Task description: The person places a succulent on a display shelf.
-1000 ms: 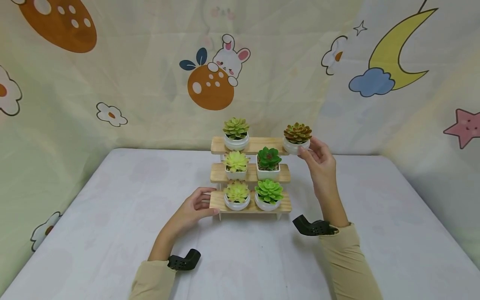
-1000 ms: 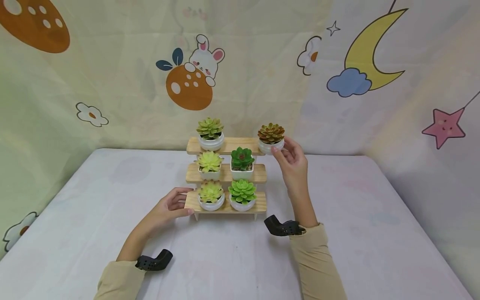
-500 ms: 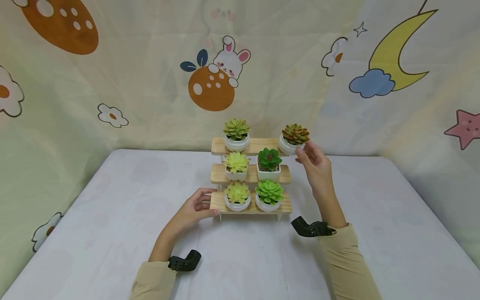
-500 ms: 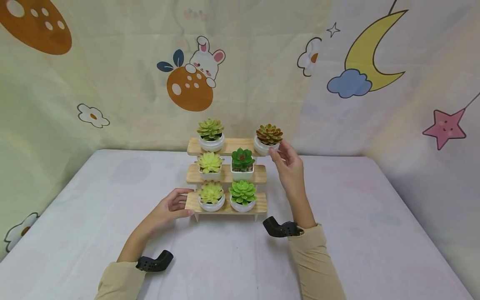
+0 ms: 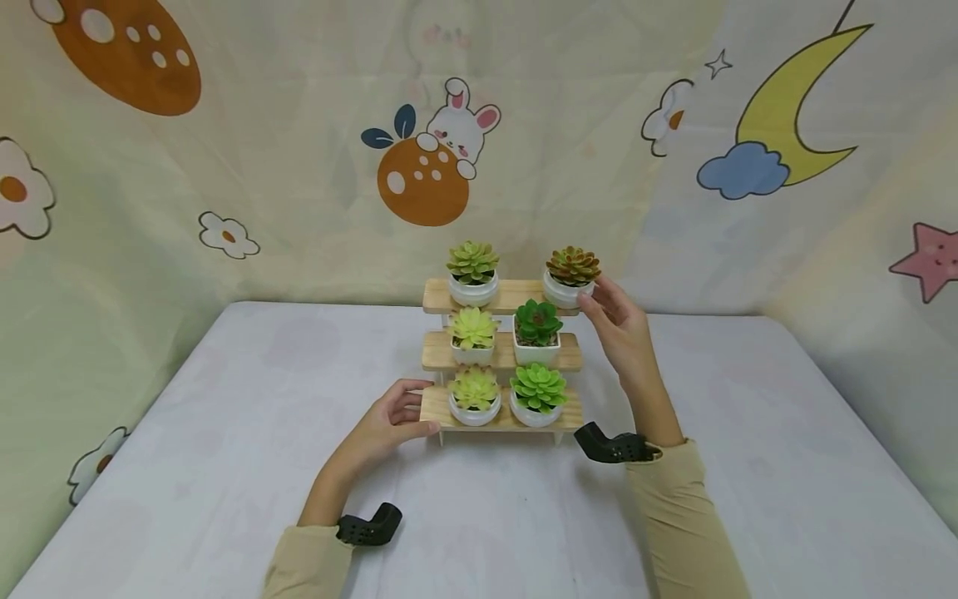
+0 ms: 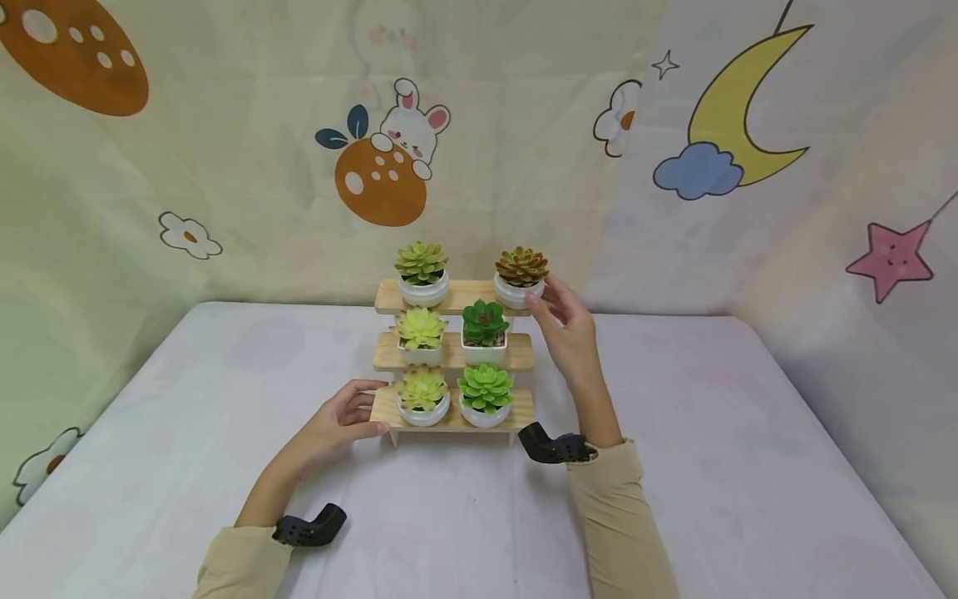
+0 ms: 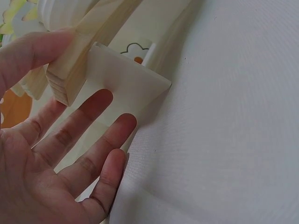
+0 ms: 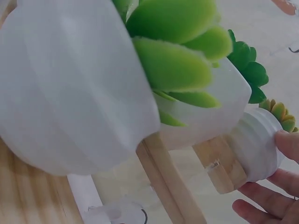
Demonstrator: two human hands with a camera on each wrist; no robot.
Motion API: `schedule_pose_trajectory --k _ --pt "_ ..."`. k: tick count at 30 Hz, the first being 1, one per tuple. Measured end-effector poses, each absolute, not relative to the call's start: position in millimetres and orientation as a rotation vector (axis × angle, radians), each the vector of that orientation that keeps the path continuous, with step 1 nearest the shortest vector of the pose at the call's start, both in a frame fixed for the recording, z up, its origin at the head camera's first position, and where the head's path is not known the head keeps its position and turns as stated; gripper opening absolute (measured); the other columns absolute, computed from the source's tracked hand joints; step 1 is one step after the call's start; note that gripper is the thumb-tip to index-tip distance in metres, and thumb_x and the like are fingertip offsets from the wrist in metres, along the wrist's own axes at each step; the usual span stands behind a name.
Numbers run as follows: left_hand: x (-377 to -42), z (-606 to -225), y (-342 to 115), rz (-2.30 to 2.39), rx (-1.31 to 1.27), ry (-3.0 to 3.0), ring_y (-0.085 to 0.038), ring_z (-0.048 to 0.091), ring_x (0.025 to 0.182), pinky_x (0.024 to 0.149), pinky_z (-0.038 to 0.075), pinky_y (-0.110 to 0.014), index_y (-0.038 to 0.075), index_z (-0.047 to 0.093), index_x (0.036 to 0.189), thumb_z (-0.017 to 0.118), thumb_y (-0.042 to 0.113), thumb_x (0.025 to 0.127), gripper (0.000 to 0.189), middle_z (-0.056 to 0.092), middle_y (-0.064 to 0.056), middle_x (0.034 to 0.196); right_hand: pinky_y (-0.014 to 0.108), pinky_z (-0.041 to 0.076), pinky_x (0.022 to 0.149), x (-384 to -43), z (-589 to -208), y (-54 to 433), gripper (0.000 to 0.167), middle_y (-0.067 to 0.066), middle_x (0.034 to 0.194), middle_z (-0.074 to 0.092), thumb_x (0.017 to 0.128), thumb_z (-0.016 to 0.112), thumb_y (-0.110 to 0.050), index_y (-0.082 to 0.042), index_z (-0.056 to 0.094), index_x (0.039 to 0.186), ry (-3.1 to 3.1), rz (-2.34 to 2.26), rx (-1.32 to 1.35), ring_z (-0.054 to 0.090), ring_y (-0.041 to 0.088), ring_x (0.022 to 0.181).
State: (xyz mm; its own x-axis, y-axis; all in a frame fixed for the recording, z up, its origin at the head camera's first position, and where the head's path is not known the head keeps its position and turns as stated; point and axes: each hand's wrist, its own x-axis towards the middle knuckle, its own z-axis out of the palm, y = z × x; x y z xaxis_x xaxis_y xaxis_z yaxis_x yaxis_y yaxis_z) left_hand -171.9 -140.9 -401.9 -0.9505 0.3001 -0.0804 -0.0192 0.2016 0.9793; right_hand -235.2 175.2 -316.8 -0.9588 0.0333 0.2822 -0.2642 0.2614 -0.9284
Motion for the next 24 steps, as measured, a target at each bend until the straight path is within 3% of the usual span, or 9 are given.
schedule_pose_trajectory --k 11,18,24 --pt "-171 -402 -142 1.838 0.279 2.216 -0.024 0.059 0.104 0.084 0.048 -0.029 0.009 0.041 0.132 0.071 0.011 0.080 0.060 0.054 -0.018 0.123 0.051 0.029 0.106 -241 -317 162 0.050 0.016 0.135 0.051 0.094 0.054 -0.031 -0.008 0.041 0.137 -2.322 1.593 0.340 0.043 0.028 0.129" --pt "-172 -402 -142 1.821 0.279 2.224 -0.024 0.058 0.105 0.085 0.048 -0.030 0.010 0.041 0.133 0.071 0.014 0.081 0.060 0.054 -0.018 0.124 0.053 0.028 0.107 -240 -317 159 0.055 0.010 0.137 0.050 0.094 0.051 -0.041 -0.015 0.040 0.141 -2.436 1.424 0.330 0.035 0.025 0.135" --pt "-172 -401 -141 1.817 0.276 2.221 -0.023 0.058 0.105 0.085 0.048 -0.031 0.010 0.041 0.133 0.070 0.013 0.081 0.060 0.053 -0.018 0.124 0.053 0.026 0.108 -240 -317 159 0.052 0.008 0.144 0.043 0.097 0.044 -0.040 -0.016 0.037 0.143 -2.482 1.415 0.355 0.032 0.025 0.137"
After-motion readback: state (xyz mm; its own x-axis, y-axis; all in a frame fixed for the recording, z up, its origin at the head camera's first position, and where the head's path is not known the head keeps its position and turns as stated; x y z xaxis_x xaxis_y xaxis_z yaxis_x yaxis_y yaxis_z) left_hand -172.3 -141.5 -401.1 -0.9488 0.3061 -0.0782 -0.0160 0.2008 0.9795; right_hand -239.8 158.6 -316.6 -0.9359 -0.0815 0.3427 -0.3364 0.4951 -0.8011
